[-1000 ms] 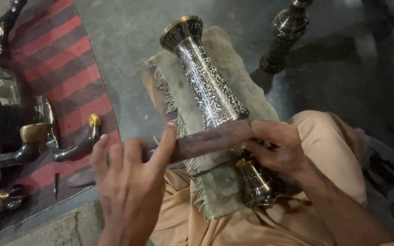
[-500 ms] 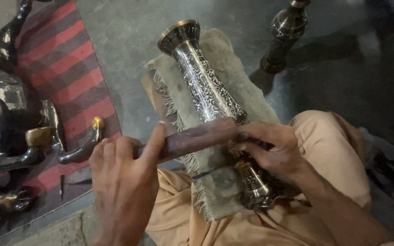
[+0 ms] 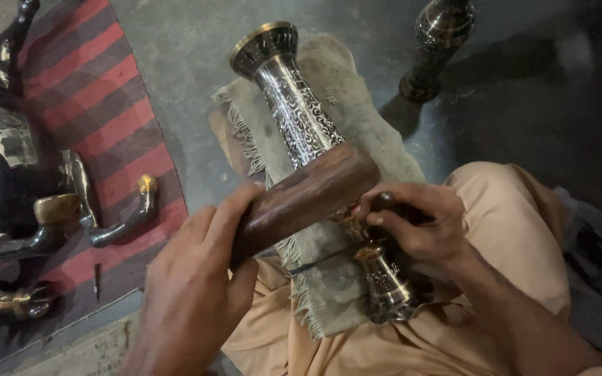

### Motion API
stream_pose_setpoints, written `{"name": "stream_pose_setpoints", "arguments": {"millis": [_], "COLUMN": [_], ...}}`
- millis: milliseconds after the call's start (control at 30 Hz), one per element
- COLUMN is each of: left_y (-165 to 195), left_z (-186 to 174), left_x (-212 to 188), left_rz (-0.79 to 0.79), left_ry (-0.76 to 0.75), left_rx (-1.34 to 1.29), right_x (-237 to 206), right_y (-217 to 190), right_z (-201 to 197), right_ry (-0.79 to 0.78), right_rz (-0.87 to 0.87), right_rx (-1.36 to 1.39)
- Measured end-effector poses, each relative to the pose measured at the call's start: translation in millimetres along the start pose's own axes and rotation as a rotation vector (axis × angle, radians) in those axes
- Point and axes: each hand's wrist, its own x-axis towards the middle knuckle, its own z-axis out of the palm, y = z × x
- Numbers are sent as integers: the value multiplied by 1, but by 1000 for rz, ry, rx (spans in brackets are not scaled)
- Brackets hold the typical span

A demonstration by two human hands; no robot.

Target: The person uses a hammer and a small metal tool to engrave intricate patterns onto a silver-colored metal vase. They repeatedly strike the tool to create detailed designs on the vase's surface.

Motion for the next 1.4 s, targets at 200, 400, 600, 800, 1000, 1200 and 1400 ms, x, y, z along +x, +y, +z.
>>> {"name": "stream_pose_setpoints", "arguments": {"millis": [200, 400, 600, 800, 1000, 1200, 1400], "left_y": [12, 9, 8, 10, 13, 17, 19], "left_z": [-9, -9, -7, -6, -9, -7, -6], "left_x": [10, 9, 10, 10, 11, 15, 15], "left_rz": [182, 191, 144, 80, 159, 237, 206], "left_ry": [61, 91, 38, -17, 76, 62, 83], "left_rx": [397, 233, 408, 243, -77, 211, 211], "right_x": [-3, -6, -4, -8, -5, -8, -6], "right_y": [6, 1, 5, 8, 9, 5, 9], "right_z": [0, -1, -1, -1, 0, 0, 0], "right_ry": [12, 13, 24, 57, 72, 70, 81], "right_rz": [-52, -22, -35, -63, -146, -42, -93], "right_rx": [-66, -126, 53, -14, -117, -49, -62]}}
